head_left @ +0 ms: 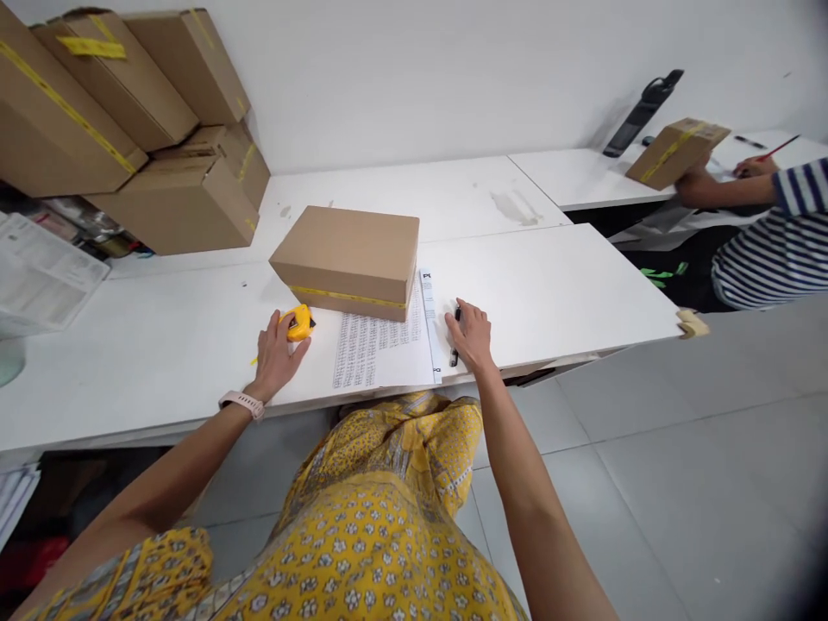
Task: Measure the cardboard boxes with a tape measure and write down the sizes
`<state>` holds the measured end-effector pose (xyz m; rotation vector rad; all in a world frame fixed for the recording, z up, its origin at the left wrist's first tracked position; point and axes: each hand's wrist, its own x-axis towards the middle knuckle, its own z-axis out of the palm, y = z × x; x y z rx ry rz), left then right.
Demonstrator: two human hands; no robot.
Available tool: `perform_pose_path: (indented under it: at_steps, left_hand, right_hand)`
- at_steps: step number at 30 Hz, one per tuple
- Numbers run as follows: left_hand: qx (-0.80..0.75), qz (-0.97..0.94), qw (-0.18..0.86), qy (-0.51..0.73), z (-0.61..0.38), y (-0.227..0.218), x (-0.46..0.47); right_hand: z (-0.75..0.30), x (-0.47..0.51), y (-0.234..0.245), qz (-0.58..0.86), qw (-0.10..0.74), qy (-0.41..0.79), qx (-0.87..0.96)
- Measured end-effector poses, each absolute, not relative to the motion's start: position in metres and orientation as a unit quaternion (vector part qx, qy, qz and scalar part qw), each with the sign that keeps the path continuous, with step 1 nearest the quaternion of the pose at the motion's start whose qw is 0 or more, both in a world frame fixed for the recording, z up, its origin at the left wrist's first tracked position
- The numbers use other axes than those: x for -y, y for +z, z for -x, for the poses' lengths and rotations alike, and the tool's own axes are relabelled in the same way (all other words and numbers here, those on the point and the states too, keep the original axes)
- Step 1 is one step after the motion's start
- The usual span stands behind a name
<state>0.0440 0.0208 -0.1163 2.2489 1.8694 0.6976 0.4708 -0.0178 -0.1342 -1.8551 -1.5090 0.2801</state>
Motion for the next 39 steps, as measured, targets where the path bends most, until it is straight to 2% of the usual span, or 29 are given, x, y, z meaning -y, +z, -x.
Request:
perform_pose_path:
  at_steps: [11, 19, 32, 36, 39]
  left_hand:
    - [-0.643, -0.725, 0.088, 0.231, -0.047, -0.119, -0.018]
    - [-0.640, -0.737, 0.074, 0.206, -0.048, -0.116, -0.015]
    - [-0.614, -0.744, 0.101, 0.244, -0.047, -0.128, -0.020]
    - [-0.619, -0.726, 0.133, 0.269, -0.051, -0.122, -0.020]
    - [-0.625, -0.669, 0.208, 0.345, -0.055, -0.115, -0.023]
  right_hand:
    - [-0.477, 0.023, -0.136, 0.712, 0.384, 0.150, 0.569]
    - [-0.476, 0.023, -0.142, 0.712, 0.410, 0.147, 0.550]
    - [-0.476, 0.025, -0.139, 0.740, 0.408, 0.132, 0.519]
    - [-0.475, 0.025, -0.134, 0.751, 0.404, 0.142, 0.503]
    - [-0.476, 0.024, -0.132, 0.757, 0.399, 0.148, 0.496]
